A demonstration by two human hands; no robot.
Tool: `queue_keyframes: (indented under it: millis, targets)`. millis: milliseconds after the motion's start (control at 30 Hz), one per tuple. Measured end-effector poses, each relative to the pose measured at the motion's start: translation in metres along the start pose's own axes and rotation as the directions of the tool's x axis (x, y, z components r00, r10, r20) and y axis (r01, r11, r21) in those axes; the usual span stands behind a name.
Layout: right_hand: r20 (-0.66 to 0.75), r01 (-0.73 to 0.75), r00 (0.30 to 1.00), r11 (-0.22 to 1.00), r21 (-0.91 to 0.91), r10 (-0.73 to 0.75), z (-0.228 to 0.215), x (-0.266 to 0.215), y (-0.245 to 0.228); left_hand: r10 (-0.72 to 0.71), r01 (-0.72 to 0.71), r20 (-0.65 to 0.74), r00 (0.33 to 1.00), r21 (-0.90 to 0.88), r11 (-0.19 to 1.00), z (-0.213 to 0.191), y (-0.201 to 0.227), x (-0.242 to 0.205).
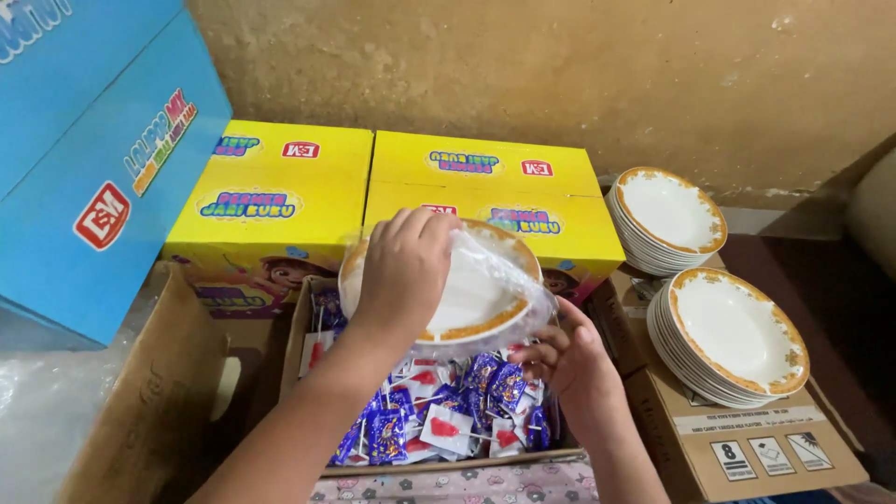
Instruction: A person is seen picking up small blue and white packets from a cardboard box and arranging them onto a plate that is inside a plastic bag.
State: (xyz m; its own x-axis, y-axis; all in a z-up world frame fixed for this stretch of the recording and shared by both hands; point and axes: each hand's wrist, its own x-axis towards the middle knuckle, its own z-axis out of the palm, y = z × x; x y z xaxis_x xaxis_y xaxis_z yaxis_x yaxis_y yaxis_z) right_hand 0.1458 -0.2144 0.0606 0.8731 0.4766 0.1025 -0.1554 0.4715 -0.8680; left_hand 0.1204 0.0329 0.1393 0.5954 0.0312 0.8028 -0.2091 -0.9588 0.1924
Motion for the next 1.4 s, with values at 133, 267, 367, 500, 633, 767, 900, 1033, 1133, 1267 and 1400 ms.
queue_keyframes:
  millis: [133,267,367,500,633,767,900,1033,1133,1267,1400]
  targets:
    - [-0.193,-0.062,0.98,0.996,-0.064,0.049,0.001,0.03,0.019,0.031,-0.028,-0.074,0.997,0.042,0.999,0.048,-0.027,0.025]
    - [-0.256,-0.15,0.959,0.986,-0.078,0.126,0.012,0.043,0.029,0.125,-0.109,-0.136,0.983,0.122,0.986,0.094,-0.044,0.033]
    - [-0.262,-0.157,0.959,0.969,-0.191,0.104,0.01,0.053,0.033,0.145,-0.121,-0.14,0.979,0.167,0.979,0.121,-0.049,0.037]
    - [-0.262,-0.159,0.961,0.951,-0.264,0.088,-0.004,0.054,0.044,0.141,-0.122,-0.117,0.983,0.15,0.981,0.139,-0.052,0.034]
    - [-0.246,-0.193,0.963,0.912,-0.362,0.106,-0.039,0.052,0.063,0.147,-0.141,-0.047,0.988,0.113,0.984,0.127,-0.052,0.022]
    - [-0.157,-0.124,0.988,0.557,-0.821,-0.012,-0.065,0.051,0.077,0.081,-0.091,0.087,0.993,0.116,0.989,0.074,-0.03,-0.003]
    - [0.104,0.118,0.989,0.13,-0.985,-0.108,-0.069,0.045,0.091,-0.119,0.145,0.252,0.96,-0.088,0.985,0.033,-0.017,-0.072]
    - [0.226,0.216,0.972,-0.126,-0.968,-0.065,-0.068,0.056,0.122,-0.319,0.38,0.526,0.789,-0.009,0.925,0.048,-0.024,-0.16]
    - [0.287,0.292,0.956,-0.307,-0.906,0.063,-0.07,0.065,0.139,-0.4,0.369,0.702,0.59,0.206,0.906,0.063,-0.029,-0.2]
    - [0.429,0.416,0.877,-0.105,-0.903,-0.216,-0.048,0.045,0.114,-0.392,0.392,0.695,0.603,0.17,0.904,0.059,-0.029,-0.206]
    - [0.155,0.24,0.941,0.269,-0.933,-0.302,-0.044,0.017,0.091,-0.43,0.526,0.711,0.556,0.099,0.845,0.049,-0.027,-0.195]
